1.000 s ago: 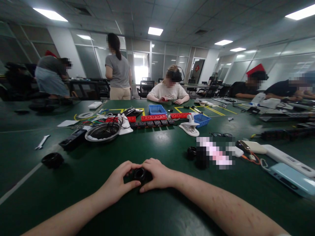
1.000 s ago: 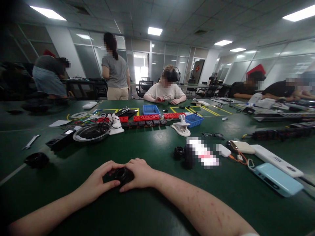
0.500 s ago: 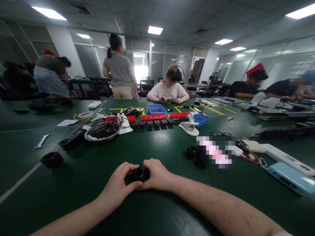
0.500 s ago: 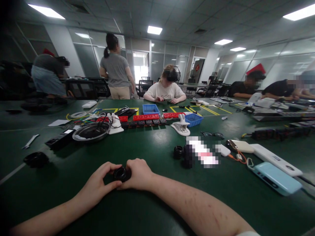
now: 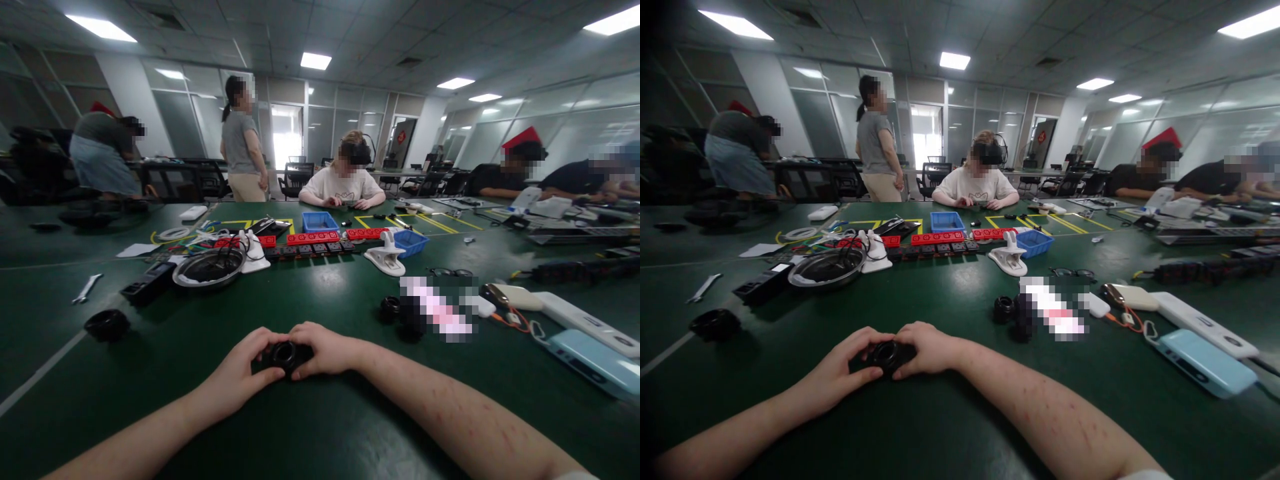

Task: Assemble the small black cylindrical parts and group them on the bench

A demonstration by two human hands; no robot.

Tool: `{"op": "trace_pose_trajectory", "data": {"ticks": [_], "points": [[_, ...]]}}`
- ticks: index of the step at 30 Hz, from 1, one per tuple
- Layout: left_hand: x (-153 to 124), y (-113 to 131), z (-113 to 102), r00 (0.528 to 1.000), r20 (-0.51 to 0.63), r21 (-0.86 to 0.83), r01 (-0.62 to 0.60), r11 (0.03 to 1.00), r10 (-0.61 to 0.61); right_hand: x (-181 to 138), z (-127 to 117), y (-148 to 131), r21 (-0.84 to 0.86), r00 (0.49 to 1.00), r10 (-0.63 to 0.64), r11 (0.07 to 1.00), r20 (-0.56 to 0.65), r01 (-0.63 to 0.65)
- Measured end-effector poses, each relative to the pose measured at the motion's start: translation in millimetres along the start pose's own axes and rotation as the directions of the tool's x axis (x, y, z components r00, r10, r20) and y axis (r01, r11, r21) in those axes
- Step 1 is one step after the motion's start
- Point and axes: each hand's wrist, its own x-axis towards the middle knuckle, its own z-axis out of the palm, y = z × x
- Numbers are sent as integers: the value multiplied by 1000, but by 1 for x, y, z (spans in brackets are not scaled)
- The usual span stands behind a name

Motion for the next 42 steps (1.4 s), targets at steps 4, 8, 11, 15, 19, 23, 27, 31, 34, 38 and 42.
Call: {"op": "trace_pose_trajectory", "data": {"ticks": [4, 8, 11, 15, 19, 23, 27, 31, 34, 38, 42], "points": [[-1, 4, 3, 999, -32, -4, 12, 1000, -13, 1, 3, -2, 8, 997, 76, 997, -31, -76], [-3, 12, 8, 989, -129, 21, 77, 997, -73, 2, 13, -15, -70, 961, 225, 969, -161, -238], [-4, 14, 11, 976, -193, 51, 111, 992, -100, 2, 22, -23, -206, 930, 266, 925, -252, -320], [-3, 10, 10, 982, -187, 55, 50, 997, -39, 1, 23, -24, -248, 934, 228, 922, -276, -298], [-3, 6, 3, 996, -80, 42, -34, 999, 37, -2, 8, -17, -72, 991, 103, 991, -82, -109], [-3, 5, -3, 997, -11, 29, -81, 996, 81, -2, -7, -8, 75, 999, 20, 997, 50, -23], [-3, 3, -1, 997, -6, 17, -73, 997, 73, 0, -6, -5, 81, 1000, 19, 996, 17, -20], [-1, 2, 7, 996, -90, 49, -8, 999, 12, 1, 9, -11, -77, 984, 137, 986, -112, -146], [-1, 3, 12, 978, -209, 116, 56, 992, -31, 1, 21, -18, -268, 949, 193, 928, -248, -258], [-1, 4, 12, 973, -232, 144, 45, 989, -11, 1, 24, -20, -324, 937, 186, 903, -297, -282], [-1, 3, 4, 992, -117, 87, -40, 995, 50, -2, 9, -13, -164, 985, 97, 979, -142, -120]]}}
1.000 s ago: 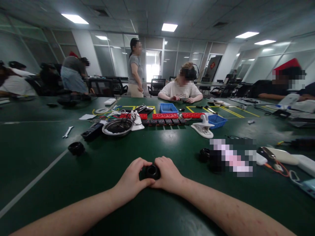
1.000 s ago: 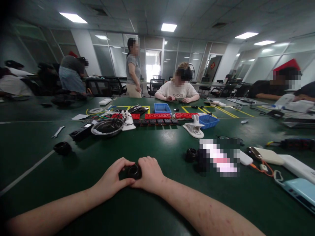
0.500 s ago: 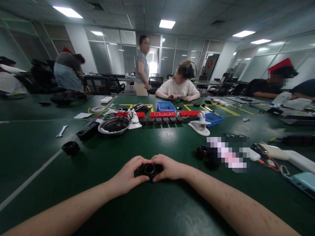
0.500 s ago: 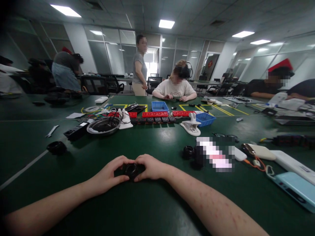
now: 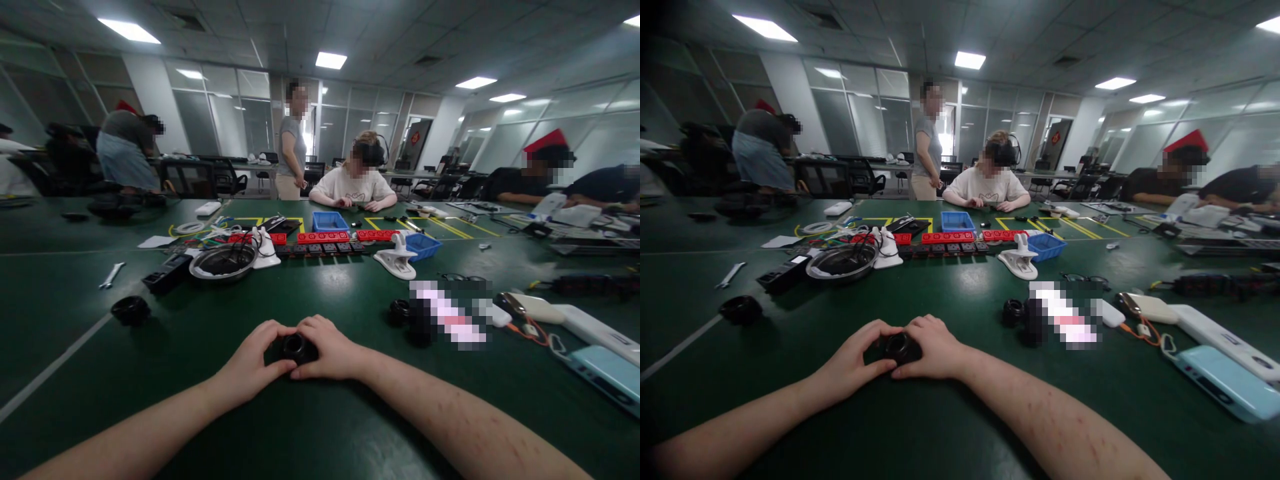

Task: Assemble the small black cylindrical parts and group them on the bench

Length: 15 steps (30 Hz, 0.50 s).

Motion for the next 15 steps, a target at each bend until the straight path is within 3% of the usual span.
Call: {"op": "trace_pose_trajectory", "data": {"ticks": [4, 8, 11, 15], "points": [[1, -3, -6, 995, 93, -39, -36, 999, 39, 0, -14, 10, 153, 988, -99, 985, 119, 80], [1, -2, -8, 992, 122, -46, -23, 999, 29, 0, -15, 12, 218, 988, -118, 971, 99, 94], [0, 1, -5, 996, 89, -34, -7, 999, 10, 0, -7, 8, 165, 998, -36, 986, 45, 28], [-2, 1, 6, 996, -45, 15, 76, 997, -75, 0, 7, -5, -38, 987, 148, 988, -64, -151]]}}
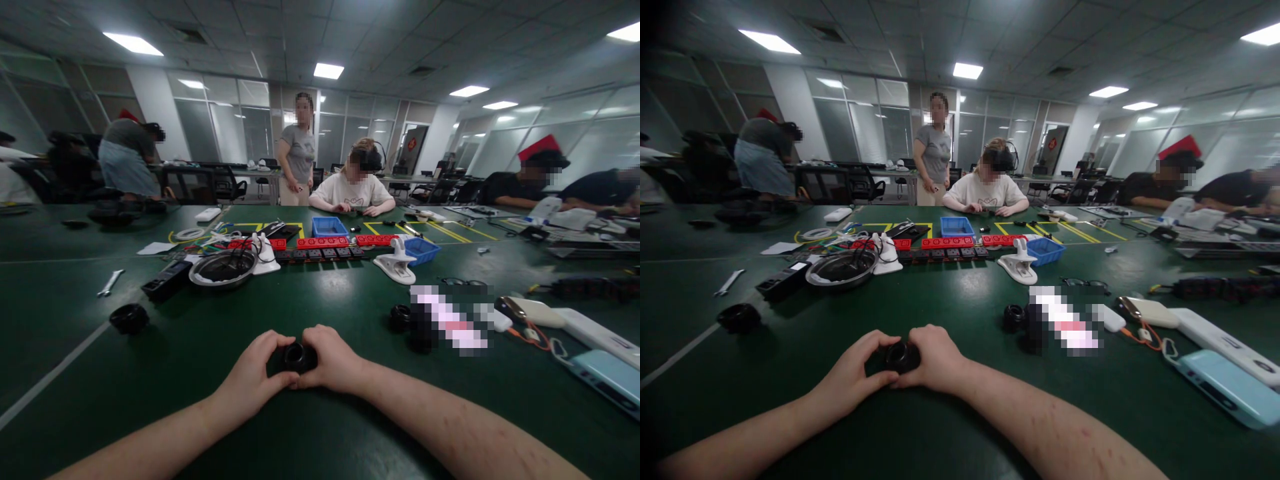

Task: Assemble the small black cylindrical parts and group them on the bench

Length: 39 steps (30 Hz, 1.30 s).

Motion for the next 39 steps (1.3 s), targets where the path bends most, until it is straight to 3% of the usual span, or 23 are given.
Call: {"op": "trace_pose_trajectory", "data": {"ticks": [3, 5, 10, 14, 18, 22, 25, 29, 33, 39], "points": [[0, -2, 5, 998, -51, 31, 22, 999, -21, -1, 6, -7, -143, 995, 51, 988, -82, -62], [1, -2, 4, 999, -37, 23, 1, 1000, 0, -1, 4, -6, -141, 997, 26, 989, -74, -36], [3, 0, -7, 990, 121, -62, -70, 996, 77, 3, -13, 10, 74, 968, -191, 981, 165, 181], [2, 1, -11, 976, 193, -86, -89, 992, 104, 7, -21, 19, 166, 938, -258, 961, 234, 223], [-1, 6, -7, 985, 157, -89, -60, 994, 73, 3, -16, 11, 90, 967, -163, 985, 197, 148], [-4, 11, 0, 999, 12, -37, 40, 999, -39, -2, -2, -7, -115, 998, 35, 993, 48, -29], [-4, 10, 1, 999, -24, -29, 46, 998, -47, -3, 3, -13, -169, 998, 70, 983, 4, -68], [-4, 7, -4, 999, 30, -71, -20, 997, 23, -2, -3, -3, -51, 998, -49, 997, 36, 51], [-5, 6, -10, 995, 84, -104, -51, 993, 60, 2, -14, 10, 115, 966, -179, 980, 184, 160], [-1, 7, -14, 995, 95, -42, -41, 998, 45, 5, -16, 13, 175, 960, -167, 976, 225, 129]]}}
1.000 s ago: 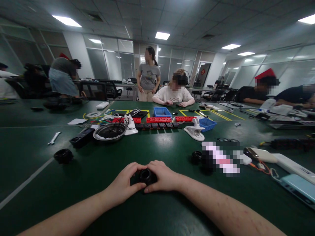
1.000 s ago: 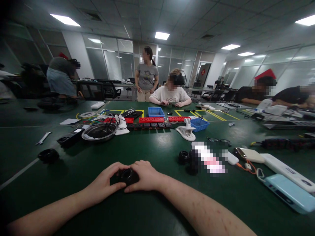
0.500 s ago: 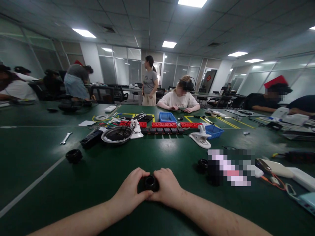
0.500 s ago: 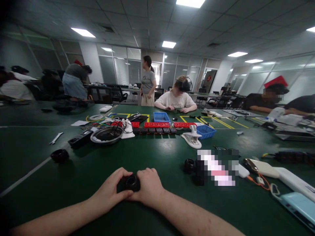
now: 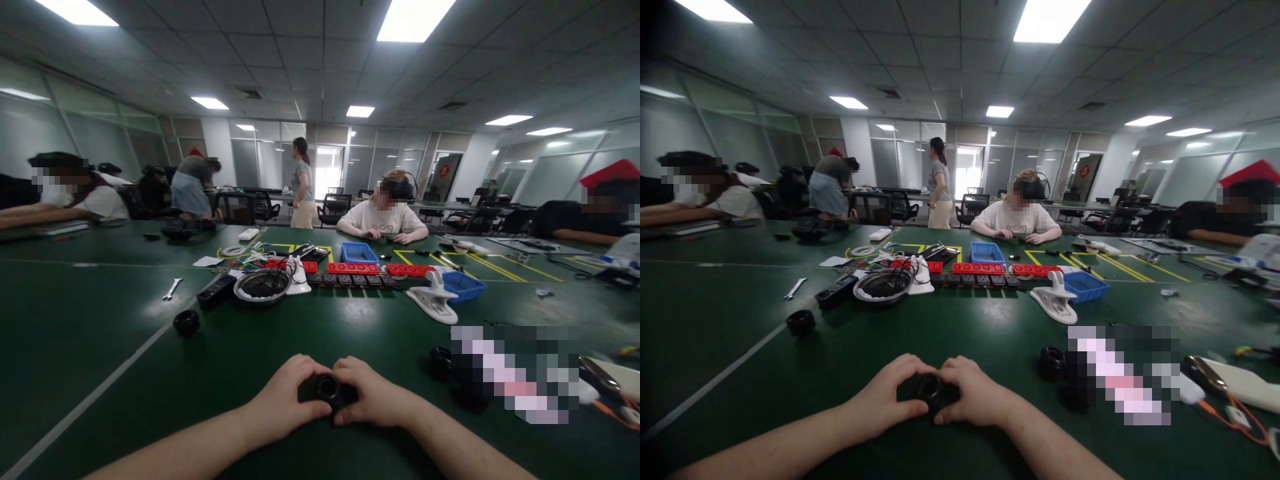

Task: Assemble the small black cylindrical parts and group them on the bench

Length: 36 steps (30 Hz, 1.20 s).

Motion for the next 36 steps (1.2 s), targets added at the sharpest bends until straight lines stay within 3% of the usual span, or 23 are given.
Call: {"op": "trace_pose_trajectory", "data": {"ticks": [3, 6, 10, 13, 17, 20, 25, 28, 30, 33, 36], "points": [[0, 2, 2, 998, -21, 61, 66, 996, -65, 2, 7, -1, 3, 998, 44, 999, -36, -44], [-1, 3, 6, 988, -97, 106, 133, 985, -123, 5, 19, -7, -57, 972, 188, 979, -141, -197], [-3, 0, 8, 981, -168, 135, 121, 983, -98, 5, 30, -22, -167, 934, 258, 938, -248, -303], [-3, -4, 1, 997, -79, 132, 7, 991, 3, 3, 24, -26, -157, 957, 206, 958, -204, -240], [-3, -7, -10, 982, 46, 84, -186, 979, 183, 0, 5, -21, 23, 996, 82, 996, 23, -83], [-3, -7, -13, 978, 73, 78, -201, 976, 196, 0, -4, -16, 101, 993, 67, 992, 96, -76], [-5, 1, -6, 997, 62, 113, -55, 992, 49, 2, 8, -15, 8, 984, 177, 984, 14, -177], [-6, 6, 2, 996, -22, 128, 85, 988, -82, 3, 20, -21, -129, 958, 256, 954, -128, -272], [-6, 7, 4, 989, -66, 124, 141, 982, -133, 3, 25, -26, -235, 945, 242, 927, -222, -293], [-4, 5, 3, 992, -49, 101, 123, 987, -119, 2, 23, -27, -280, 956, 146, 935, -255, -218], [-2, 1, -3, 999, 27, 57, 42, 997, -44, 0, 13, -19, -116, 988, 72, 989, -139, -88]]}}
